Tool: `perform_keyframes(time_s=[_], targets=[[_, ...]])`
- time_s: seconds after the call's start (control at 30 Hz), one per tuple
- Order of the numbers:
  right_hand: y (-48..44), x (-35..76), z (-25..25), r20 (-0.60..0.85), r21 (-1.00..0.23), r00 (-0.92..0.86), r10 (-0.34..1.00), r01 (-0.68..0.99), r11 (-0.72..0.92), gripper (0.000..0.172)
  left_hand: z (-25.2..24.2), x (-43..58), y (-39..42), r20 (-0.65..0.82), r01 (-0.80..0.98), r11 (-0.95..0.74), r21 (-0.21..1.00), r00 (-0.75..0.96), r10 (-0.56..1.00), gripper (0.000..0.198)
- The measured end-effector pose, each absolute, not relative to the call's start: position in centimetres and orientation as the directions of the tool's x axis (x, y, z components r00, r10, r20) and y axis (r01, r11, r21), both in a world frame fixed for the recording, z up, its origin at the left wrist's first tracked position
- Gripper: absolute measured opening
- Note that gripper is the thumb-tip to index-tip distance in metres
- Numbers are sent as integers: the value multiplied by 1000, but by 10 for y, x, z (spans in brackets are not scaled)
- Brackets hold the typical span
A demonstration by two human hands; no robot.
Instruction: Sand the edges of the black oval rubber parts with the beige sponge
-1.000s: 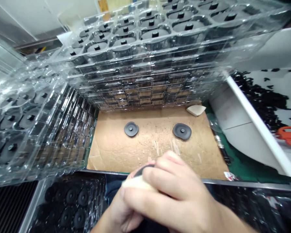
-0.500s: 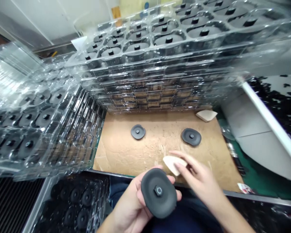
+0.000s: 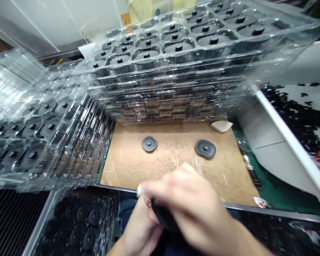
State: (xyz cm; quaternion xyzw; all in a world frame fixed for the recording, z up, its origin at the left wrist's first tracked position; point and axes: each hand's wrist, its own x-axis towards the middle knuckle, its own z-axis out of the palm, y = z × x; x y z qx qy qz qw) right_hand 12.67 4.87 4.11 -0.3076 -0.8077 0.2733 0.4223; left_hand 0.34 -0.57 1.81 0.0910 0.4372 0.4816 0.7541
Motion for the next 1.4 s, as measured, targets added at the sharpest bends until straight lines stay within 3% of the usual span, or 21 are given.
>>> perform_keyframes(time_s=[0.1, 0.17, 0.3, 0.47, 0.53, 0.57, 0.63, 0.77, 0.83, 0.93, 1.03, 1.13, 1.2, 1.27, 1.33, 1.4], targets=[[61, 143, 22, 212, -799, -363, 907, 470, 375, 22, 23, 2, -5, -579, -688, 433, 583, 23, 815, 59], [59, 150, -1, 49, -834, -309, 950, 510, 209, 23, 24, 0, -5, -579, -721, 358, 593, -73, 812, 66], [39, 150, -46, -66, -861, -350, 934, 493, 123, 20, 21, -5, -4, -584, -733, 335, 593, -104, 805, 67], [34, 144, -12, 3, -875, -207, 978, 473, 102, 22, 16, -2, -1, -570, -718, 354, 600, -73, 818, 60], [36, 137, 19, 200, -862, -124, 972, 448, 235, 22, 16, 1, -1, -551, -717, 367, 593, -29, 834, 60], [35, 133, 32, 328, -831, -135, 935, 429, 353, 23, 16, 1, -1, -545, -720, 385, 578, 10, 838, 58], [33, 125, 48, 446, -783, -239, 863, 363, 505, 25, 14, 0, -2, -544, -732, 415, 540, 73, 836, 51], [33, 114, 52, 269, -838, -470, 841, 317, 445, 22, 9, -6, -4, -539, -748, 389, 538, 50, 841, 49], [36, 110, 50, 290, -806, -416, 862, 380, 454, 22, 8, -6, -5, -549, -741, 411, 531, 68, 833, 44], [37, 112, 48, 438, -738, -325, 838, 403, 542, 24, 11, -6, -4, -563, -755, 456, 472, 140, 815, 38], [30, 129, 48, 373, -759, -454, 809, 352, 548, 21, 15, -9, -1, -545, -778, 464, 423, 190, 816, 42], [26, 146, 52, 240, -719, -462, 854, 506, 477, 23, 18, -9, 4, -544, -774, 488, 405, 225, 808, 39], [30, 148, 56, 258, -629, -448, 856, 595, 501, 25, 20, -6, 7, -556, -760, 519, 391, 255, 791, 33], [41, 142, 60, 338, -587, -528, 779, 529, 613, 30, 22, -3, 7, -555, -743, 550, 382, 291, 779, 31], [56, 137, 60, 407, -634, -612, 679, 346, 692, 33, 24, -3, 6, -538, -730, 555, 398, 305, 786, 32], [66, 137, 50, 413, -693, -580, 703, 301, 655, 29, 24, -7, 3, -518, -732, 541, 415, 299, 801, 34]])
